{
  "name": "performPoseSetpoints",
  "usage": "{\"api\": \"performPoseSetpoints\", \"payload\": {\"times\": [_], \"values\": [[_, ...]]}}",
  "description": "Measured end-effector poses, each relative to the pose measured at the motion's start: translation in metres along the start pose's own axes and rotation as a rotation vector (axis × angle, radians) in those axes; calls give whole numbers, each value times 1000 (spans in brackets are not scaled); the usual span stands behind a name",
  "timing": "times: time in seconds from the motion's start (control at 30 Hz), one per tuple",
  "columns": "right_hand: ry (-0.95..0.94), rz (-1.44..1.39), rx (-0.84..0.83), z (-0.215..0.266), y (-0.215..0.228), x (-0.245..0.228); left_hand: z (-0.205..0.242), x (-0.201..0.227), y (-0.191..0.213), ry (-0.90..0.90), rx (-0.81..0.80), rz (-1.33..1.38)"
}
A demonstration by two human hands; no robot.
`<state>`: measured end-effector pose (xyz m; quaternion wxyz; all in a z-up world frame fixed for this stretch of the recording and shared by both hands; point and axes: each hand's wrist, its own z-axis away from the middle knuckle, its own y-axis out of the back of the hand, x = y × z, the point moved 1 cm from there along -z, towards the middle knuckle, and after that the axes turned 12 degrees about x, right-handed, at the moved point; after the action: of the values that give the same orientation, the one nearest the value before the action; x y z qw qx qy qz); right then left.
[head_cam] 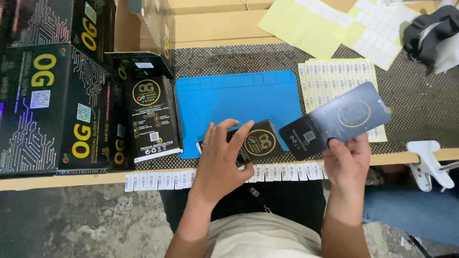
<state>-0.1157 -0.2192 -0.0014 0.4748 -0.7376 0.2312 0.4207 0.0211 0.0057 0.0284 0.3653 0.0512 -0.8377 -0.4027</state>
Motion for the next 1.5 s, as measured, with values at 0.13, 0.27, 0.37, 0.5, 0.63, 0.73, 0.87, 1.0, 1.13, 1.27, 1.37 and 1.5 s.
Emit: {"api": "performPoseSetpoints", "payload": {"times": [0.13, 0.27, 0.37, 0.5, 0.63, 0.73, 0.87, 1.0, 1.13, 1.27, 1.37, 1.5], "values": [[41, 21, 30, -5, 36, 39, 1, 11, 1, -69, -54, 18], [99, 338, -126, 12, 23, 39, 5, 7, -13, -102, -25, 11], [47, 250, -364, 30, -9, 19, 7, 9, -14, -85, 41, 23], [-150, 66, -692, 40, -26, 9, 4, 21, -9, -28, 161, 148], [-299, 181, -892, 55, -45, 1, -1, 37, 0, 306, 71, 349], [-248, 394, -756, 60, -41, 10, 7, 37, 9, 455, 5, 481], [-240, 438, -413, 20, 8, 18, 40, 11, 26, 309, 243, 576], [-239, 1074, -31, -33, 8, -31, 76, -31, 60, 344, 538, 327], [-171, 1425, 18, -50, 19, -37, 90, -63, 68, 442, 539, 279], [-17, 1544, -20, -53, 29, -25, 103, -74, 58, 375, 708, 310], [83, 1549, -7, -39, 24, -28, 112, -80, 56, 388, 844, 263], [219, 1207, -92, -14, 18, -28, 120, -80, 60, 239, 777, 395]]}}
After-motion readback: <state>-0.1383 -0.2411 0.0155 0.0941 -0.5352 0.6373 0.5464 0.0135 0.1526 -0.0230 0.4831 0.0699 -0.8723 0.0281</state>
